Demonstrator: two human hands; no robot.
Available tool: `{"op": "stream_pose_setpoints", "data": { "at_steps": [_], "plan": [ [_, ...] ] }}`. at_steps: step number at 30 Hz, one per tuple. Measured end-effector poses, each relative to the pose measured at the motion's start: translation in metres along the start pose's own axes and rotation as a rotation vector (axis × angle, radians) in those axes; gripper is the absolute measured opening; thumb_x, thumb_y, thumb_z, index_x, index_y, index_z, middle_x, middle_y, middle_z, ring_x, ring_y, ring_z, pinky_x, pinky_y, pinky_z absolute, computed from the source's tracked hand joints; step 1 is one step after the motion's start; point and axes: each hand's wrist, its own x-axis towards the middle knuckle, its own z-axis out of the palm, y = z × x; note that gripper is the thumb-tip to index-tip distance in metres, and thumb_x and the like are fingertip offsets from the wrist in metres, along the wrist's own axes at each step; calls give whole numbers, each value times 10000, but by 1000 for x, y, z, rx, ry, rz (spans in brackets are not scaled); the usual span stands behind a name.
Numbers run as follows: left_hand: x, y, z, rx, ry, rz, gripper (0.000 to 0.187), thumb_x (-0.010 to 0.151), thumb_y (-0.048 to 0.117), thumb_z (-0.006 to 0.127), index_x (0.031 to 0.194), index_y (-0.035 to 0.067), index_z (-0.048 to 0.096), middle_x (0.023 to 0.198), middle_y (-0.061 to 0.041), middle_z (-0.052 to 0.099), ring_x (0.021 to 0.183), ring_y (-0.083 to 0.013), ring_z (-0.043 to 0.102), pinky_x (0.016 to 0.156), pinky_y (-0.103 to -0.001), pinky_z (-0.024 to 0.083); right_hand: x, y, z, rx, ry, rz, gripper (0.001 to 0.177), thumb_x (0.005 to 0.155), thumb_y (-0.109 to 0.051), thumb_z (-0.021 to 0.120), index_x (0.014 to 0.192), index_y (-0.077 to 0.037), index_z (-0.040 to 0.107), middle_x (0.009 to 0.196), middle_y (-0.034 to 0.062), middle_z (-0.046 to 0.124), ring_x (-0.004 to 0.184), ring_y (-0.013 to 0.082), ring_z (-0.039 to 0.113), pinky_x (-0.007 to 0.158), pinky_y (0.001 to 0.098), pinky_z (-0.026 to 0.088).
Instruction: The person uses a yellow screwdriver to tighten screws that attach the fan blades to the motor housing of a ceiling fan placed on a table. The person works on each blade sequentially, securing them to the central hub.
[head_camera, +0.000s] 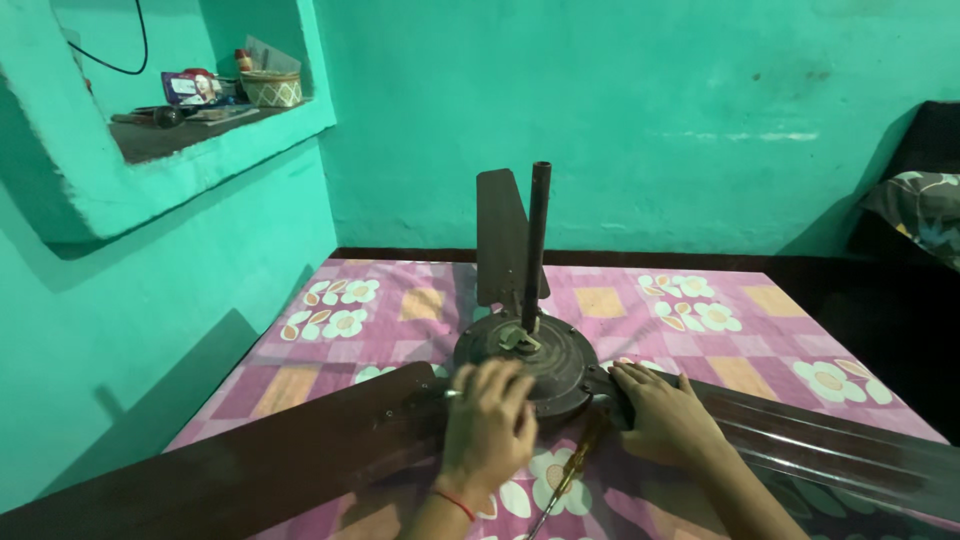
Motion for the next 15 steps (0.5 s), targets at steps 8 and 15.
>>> {"op": "stream_pose_setpoints", "data": {
  "at_steps": [8, 15],
  "plan": [
    [-26, 61, 53, -3, -386, 98, 280, 840, 217, 773, 1040, 26, 729, 1009, -110, 679, 975, -295, 664, 765, -435, 547, -2, -2, 1, 31, 28, -9, 916, 803, -451, 688, 1576, -163, 288, 1661, 4, 287, 1526, 190, 294, 1254, 574, 175],
    [-12, 68, 59, 80, -719, -163, 249, 744, 152, 810, 971, 74, 744, 1065, -189, 678, 1039, -372, 663, 841, -494, 543, -4, -3, -4, 35, -3, -1, 934, 770, -389, 681, 1586, -183, 274, 1675, -21, 276, 1546, 161, 274, 1253, 588, 172]
  ]
}}
